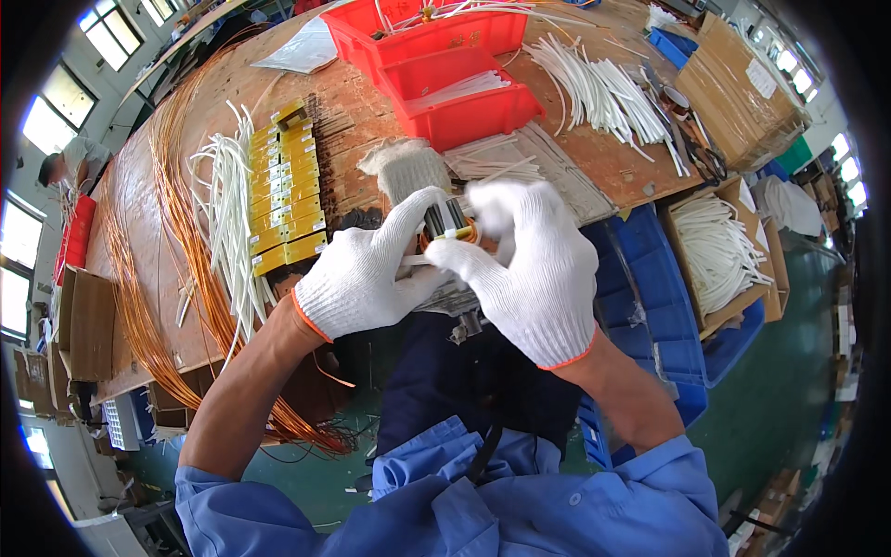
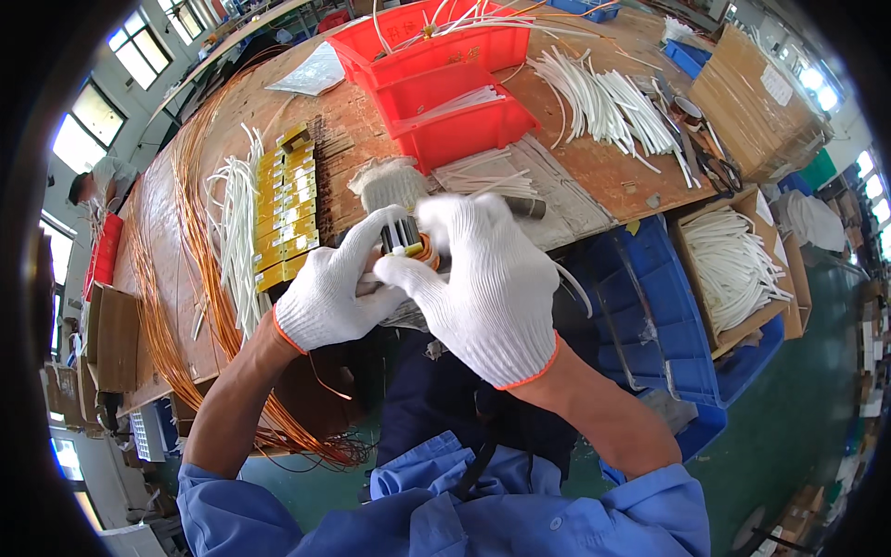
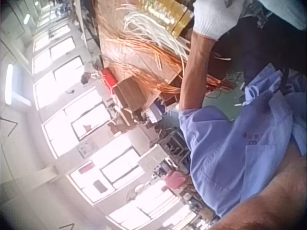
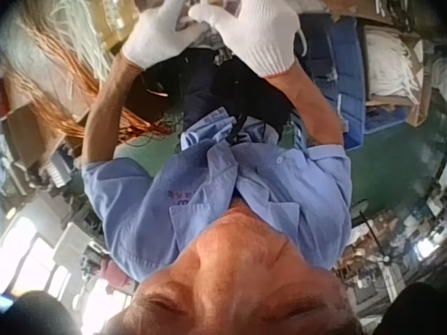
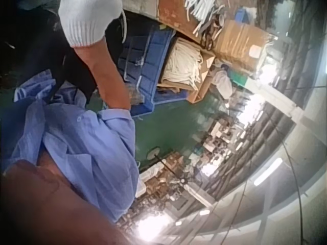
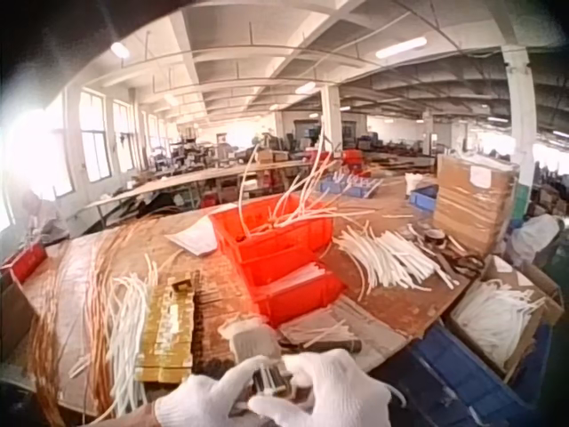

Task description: Assembling and wiring electrical coils by wrapping copper wire and adding plastic sleeves.

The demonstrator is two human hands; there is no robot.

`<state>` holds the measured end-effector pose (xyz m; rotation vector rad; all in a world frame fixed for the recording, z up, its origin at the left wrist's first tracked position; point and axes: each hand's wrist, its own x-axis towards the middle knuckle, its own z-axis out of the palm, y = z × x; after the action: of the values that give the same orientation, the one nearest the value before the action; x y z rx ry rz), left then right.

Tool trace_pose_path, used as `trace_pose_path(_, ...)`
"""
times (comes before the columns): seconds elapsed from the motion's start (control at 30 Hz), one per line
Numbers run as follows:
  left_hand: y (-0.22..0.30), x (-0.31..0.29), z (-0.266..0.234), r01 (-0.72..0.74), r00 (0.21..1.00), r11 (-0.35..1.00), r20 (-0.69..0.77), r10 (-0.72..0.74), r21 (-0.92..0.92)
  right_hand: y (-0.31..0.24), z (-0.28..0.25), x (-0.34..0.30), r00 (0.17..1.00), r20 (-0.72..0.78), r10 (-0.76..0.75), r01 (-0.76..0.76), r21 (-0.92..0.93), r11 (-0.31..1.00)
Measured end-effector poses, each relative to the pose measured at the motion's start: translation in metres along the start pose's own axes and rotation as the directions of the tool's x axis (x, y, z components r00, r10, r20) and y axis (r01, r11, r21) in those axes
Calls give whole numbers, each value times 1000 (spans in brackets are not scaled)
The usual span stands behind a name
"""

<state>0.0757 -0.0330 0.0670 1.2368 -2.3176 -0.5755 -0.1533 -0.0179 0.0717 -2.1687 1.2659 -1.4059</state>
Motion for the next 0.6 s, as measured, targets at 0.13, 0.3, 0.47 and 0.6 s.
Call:
trace_pose_path(0.13,-2,-1,1,-49,998,999,-40,50,24,7,14,10,991,-42,-129,133,142,981)
trace_pose_path(0.3,-2,-1,0,0,1000,1000,0,0,12,-9,6,-35,994,30,-107,86,399,913)
trace_pose_path(0.47,-2,0,1,-21,1000,1000,1,21,9,-7,9,-69,988,113,109,-152,514,844)
trace_pose_path(0.6,-11,-3,5,-19,999,1000,-32,18,-15,-31,5,5,954,145,261,-285,702,653)
